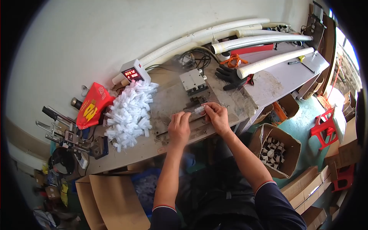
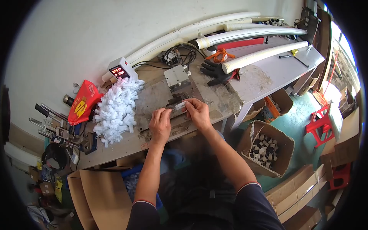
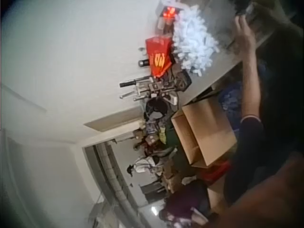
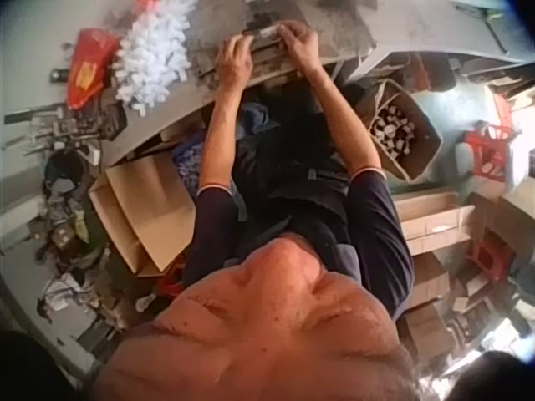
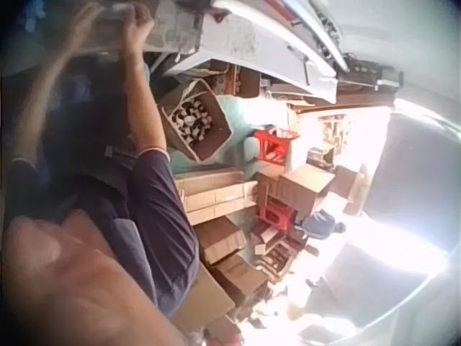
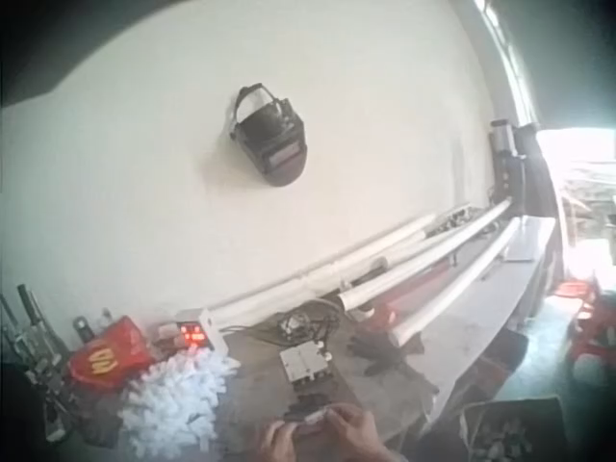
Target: The person is inserting white brushes into clear plastic sleeves using a mechanical guide.
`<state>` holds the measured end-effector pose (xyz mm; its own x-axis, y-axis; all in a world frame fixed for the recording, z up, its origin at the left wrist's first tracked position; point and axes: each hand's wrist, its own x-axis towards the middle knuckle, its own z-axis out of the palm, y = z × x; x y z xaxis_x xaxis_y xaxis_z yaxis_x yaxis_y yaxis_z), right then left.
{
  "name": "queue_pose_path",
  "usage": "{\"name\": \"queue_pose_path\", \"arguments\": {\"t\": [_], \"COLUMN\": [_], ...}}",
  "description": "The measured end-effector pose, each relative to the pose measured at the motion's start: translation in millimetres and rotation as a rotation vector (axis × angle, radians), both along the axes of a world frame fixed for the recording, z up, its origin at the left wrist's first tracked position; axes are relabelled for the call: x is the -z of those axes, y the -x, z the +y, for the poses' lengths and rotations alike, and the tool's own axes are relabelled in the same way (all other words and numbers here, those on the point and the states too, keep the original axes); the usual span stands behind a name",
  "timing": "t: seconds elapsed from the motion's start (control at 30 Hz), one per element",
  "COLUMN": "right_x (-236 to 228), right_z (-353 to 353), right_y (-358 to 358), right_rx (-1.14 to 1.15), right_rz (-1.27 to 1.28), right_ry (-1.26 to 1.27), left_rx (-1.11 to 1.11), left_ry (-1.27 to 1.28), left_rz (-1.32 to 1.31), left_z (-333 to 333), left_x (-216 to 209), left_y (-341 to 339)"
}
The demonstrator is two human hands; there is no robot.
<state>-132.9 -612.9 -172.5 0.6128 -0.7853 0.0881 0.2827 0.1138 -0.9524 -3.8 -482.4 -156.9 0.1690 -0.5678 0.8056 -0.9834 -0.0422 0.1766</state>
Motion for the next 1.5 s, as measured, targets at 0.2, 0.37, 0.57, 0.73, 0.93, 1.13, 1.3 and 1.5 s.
{"name": "queue_pose_path", "arguments": {"t": [0.2,0.37,0.57,0.73,0.93,1.13,1.3,1.5], "right_x": [-8,-5,-7,4,4,-2,-6,-6], "right_z": [3,1,1,5,9,15,12,11], "right_y": [-2,0,1,-6,-7,-6,-3,-2], "right_rx": [0.069,0.061,0.071,0.006,-0.021,-0.007,-0.013,0.003], "right_rz": [0.056,0.089,0.135,0.087,0.155,0.089,0.121,0.129], "right_ry": [0.015,0.043,0.093,0.122,0.324,0.243,0.219,0.228], "left_rx": [0.002,-0.001,0.014,0.021,0.024,0.006,-0.526,-0.696], "left_ry": [0.019,0.016,0.021,-0.019,-0.142,0.012,0.106,-0.172], "left_rz": [-0.022,-0.042,-0.017,-0.015,-0.024,0.183,0.359,0.321], "left_z": [0,-2,-2,3,3,20,102,129], "left_x": [2,2,2,3,5,12,17,14], "left_y": [-4,-1,1,0,2,-3,-30,-69]}}
